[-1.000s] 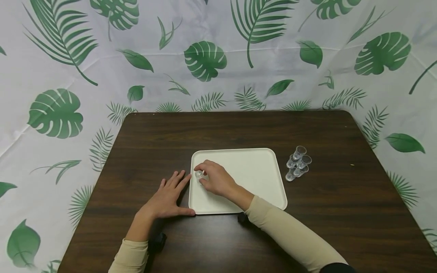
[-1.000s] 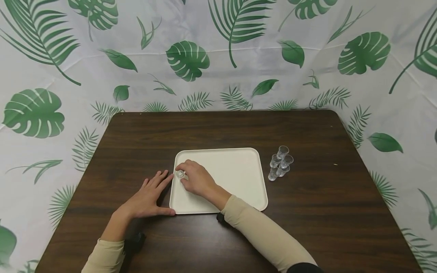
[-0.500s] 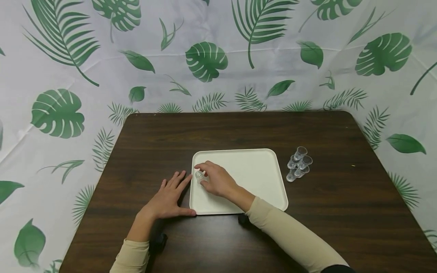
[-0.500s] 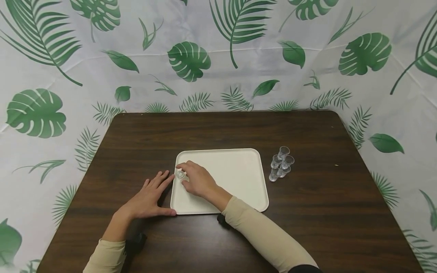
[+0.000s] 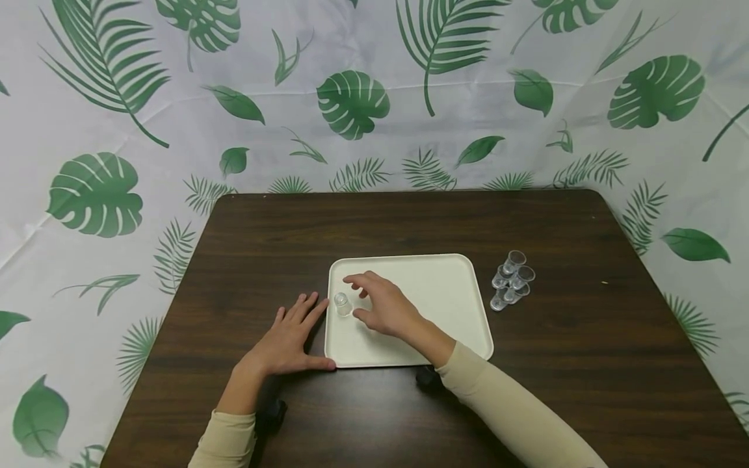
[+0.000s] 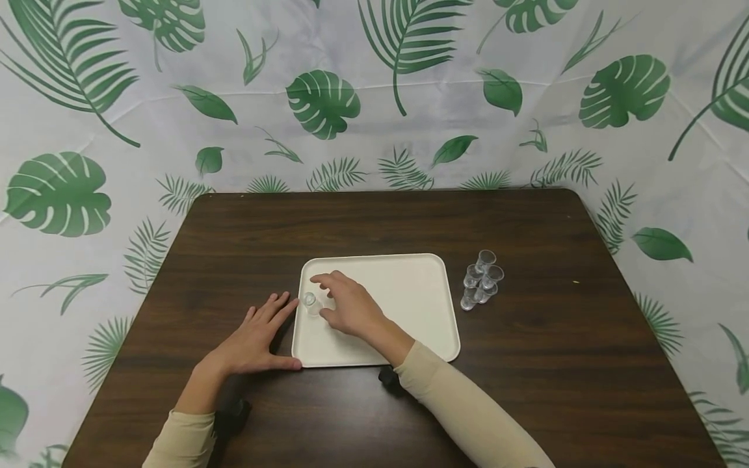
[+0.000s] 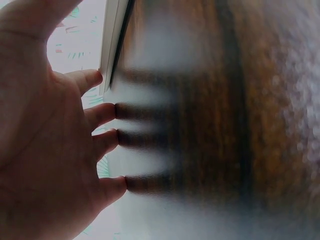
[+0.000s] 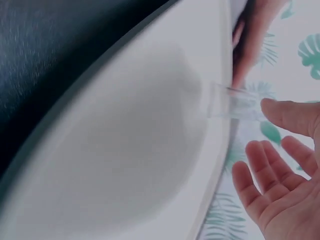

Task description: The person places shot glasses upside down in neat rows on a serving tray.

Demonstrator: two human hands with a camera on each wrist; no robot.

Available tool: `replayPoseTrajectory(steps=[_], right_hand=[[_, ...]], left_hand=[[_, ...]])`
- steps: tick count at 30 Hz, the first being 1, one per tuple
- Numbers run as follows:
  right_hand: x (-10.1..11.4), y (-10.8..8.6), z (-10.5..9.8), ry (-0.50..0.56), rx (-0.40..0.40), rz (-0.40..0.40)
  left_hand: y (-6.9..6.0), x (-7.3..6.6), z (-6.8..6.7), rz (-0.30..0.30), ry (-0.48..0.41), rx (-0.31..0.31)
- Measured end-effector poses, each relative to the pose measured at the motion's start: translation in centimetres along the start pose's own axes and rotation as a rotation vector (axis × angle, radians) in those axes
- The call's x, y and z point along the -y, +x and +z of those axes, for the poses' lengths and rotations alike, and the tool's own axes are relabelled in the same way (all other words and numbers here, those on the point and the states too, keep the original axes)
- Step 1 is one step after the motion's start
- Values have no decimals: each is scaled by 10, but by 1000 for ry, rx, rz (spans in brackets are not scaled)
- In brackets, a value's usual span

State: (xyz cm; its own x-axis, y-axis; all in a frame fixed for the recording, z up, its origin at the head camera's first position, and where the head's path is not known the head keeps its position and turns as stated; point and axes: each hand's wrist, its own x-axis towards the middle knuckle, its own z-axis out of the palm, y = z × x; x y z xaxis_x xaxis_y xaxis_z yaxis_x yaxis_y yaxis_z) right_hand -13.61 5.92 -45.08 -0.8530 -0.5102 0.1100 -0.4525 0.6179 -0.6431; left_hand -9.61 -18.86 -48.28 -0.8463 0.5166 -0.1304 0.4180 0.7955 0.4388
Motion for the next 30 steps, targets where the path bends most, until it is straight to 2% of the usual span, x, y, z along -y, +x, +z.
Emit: replayPoseTrajectory(steps=[6,10,14,20,23,26,30], right_hand=[[1,-15,-17,73,-63,28],[-4,-30,-33,128,-137,48],[-15,-48,-56,158,-245,90],[-35,-79,-98,194,-490,165],[-49,-98,-117,215,-629,219],[-67,-115,-132,230,-747,314],[-95,-135,-143,237,-858,455]], left_hand=[[0,-2,-2,-6,6,-7],[1,-1,-1,-11,2,0],[1,0,1,1,1,-6],[1,3,5,8,4,-27],[1,4,6,3,5,-17],[1,3,5,-4,3,-7],[0,1,2,-11,3,1]])
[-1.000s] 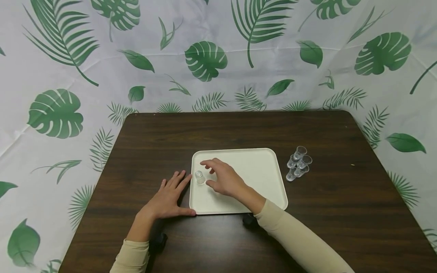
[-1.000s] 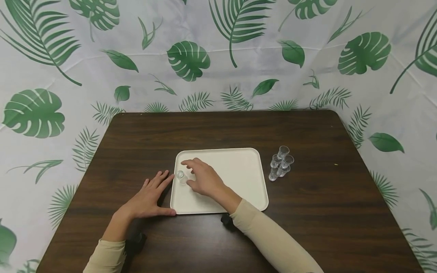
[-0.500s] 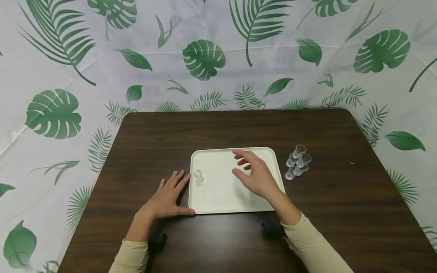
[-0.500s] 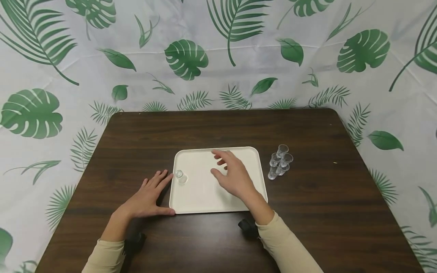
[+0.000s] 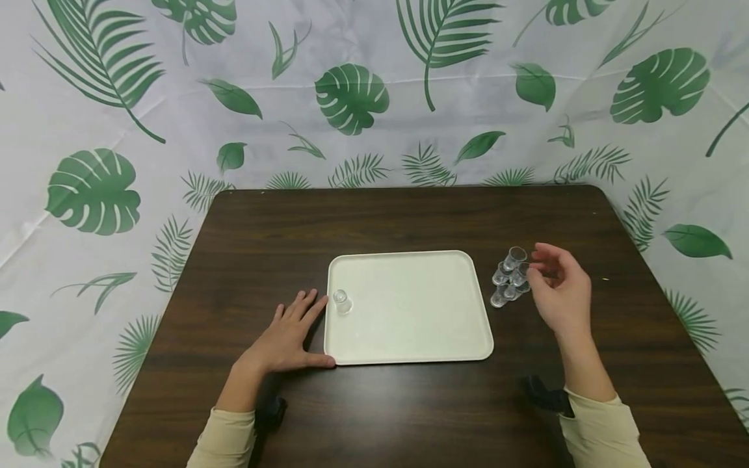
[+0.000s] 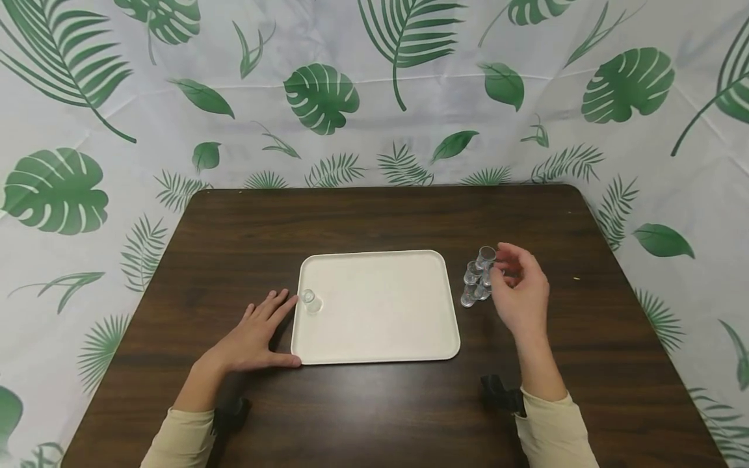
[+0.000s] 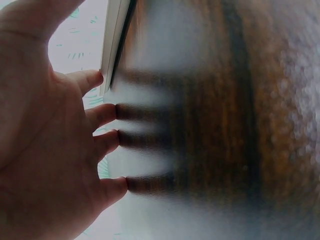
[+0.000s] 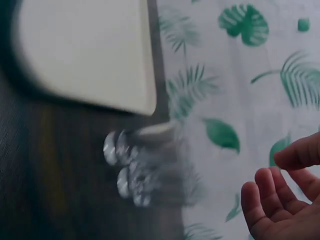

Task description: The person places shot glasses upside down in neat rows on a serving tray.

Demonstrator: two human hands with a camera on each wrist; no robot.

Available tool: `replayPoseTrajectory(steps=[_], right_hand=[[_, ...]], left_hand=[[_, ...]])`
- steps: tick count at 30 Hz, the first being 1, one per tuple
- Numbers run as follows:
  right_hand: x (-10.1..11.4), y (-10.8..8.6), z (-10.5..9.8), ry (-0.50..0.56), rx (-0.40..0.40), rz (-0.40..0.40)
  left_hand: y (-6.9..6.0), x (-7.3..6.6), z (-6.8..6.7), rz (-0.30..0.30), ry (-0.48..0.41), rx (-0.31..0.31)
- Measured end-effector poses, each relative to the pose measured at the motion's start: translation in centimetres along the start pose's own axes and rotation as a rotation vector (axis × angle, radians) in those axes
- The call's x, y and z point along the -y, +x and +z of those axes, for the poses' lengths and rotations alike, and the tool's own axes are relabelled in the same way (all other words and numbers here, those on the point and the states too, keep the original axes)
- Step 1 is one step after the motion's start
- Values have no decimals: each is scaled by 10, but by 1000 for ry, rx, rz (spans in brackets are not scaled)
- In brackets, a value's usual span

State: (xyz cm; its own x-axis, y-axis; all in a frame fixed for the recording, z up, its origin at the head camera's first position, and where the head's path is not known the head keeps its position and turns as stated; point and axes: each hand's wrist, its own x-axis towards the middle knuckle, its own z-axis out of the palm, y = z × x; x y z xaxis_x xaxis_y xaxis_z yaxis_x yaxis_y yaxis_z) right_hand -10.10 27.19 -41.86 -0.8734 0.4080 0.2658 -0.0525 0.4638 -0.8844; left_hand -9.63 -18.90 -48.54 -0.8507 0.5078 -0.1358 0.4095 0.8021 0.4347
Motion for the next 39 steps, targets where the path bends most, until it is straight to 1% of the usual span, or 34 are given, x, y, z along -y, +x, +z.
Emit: replayPoseTrajectory(steps=[3,6,10,13,15,17,20,25,33,39], right_hand=[[-19,3,-10,6,-49,78],[-34,2,-15,-20,-48,129],[-49,-2,-16,-101,19,167],[-56,-3,-16,-144,86,205],[-58,-4,-16,-149,130,225],[-62,-4,-16,-132,178,240],[-65,-5,-13,-124,226,254],[-69,-7,-7,-181,242,258],[-74,-7,-3,-262,234,190],[-77,-7,0,-322,218,177]], left_hand=[[0,-1,-2,-5,-2,8],[0,-3,-3,-11,-11,12],[0,-4,-4,-19,-10,14],[0,-4,-3,-23,-7,16],[1,-4,-3,-27,-8,21],[1,-5,-3,-26,-9,18],[2,-5,-3,-28,-8,19],[0,-4,-3,-30,-7,17],[-1,-4,-3,-33,-15,23],[0,-4,-3,-28,-19,20]])
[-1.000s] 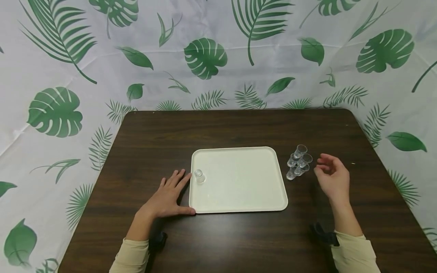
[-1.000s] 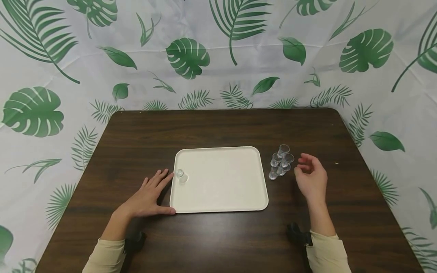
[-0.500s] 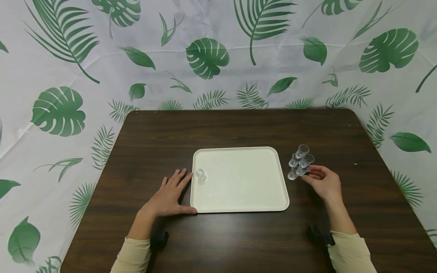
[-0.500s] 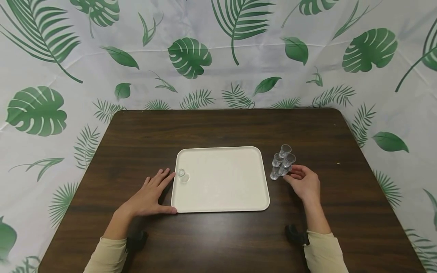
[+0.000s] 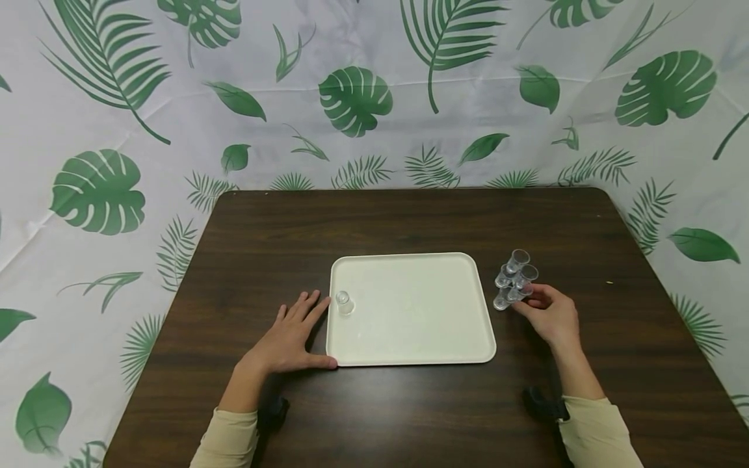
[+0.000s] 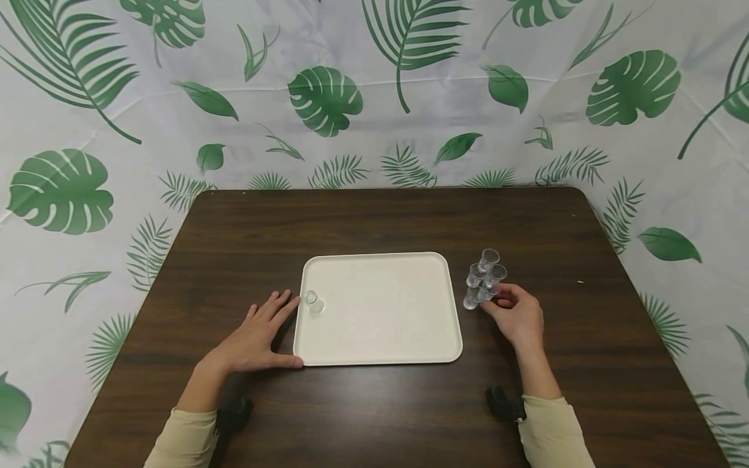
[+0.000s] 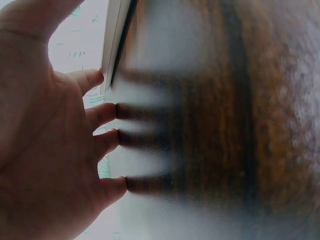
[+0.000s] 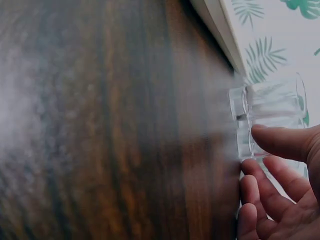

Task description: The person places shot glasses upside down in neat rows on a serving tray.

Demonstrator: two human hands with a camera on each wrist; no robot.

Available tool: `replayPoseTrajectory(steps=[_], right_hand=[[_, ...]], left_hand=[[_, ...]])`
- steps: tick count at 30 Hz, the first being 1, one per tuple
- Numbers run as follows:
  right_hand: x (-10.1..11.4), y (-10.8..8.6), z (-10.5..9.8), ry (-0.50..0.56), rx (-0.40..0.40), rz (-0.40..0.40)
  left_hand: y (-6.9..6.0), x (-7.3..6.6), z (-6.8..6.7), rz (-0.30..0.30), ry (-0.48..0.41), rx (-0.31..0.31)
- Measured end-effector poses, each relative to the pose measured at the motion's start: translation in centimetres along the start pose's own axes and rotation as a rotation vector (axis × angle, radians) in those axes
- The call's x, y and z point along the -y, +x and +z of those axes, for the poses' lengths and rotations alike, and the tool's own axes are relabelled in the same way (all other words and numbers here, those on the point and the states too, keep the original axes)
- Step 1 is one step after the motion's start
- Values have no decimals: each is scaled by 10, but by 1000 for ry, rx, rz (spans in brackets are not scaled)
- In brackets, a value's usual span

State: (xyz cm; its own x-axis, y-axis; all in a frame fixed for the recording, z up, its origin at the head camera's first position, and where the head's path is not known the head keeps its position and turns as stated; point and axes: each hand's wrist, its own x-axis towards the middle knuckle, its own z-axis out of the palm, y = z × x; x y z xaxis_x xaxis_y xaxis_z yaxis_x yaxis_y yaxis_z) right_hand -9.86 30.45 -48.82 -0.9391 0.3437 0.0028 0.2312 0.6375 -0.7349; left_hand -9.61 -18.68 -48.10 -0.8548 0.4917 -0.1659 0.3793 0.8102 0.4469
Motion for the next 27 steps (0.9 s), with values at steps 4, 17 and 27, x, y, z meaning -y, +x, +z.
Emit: replayPoseTrajectory(steps=[4,17,27], right_hand=[[-1,0,2,-15,-3,7],[-2,0,2,-32,2,-16],[-6,-4,-3,-18,48,-56]], left_hand=[[0,1,0,3,-1,-2],[0,0,0,6,0,-11],[0,2,2,4,-4,-7]])
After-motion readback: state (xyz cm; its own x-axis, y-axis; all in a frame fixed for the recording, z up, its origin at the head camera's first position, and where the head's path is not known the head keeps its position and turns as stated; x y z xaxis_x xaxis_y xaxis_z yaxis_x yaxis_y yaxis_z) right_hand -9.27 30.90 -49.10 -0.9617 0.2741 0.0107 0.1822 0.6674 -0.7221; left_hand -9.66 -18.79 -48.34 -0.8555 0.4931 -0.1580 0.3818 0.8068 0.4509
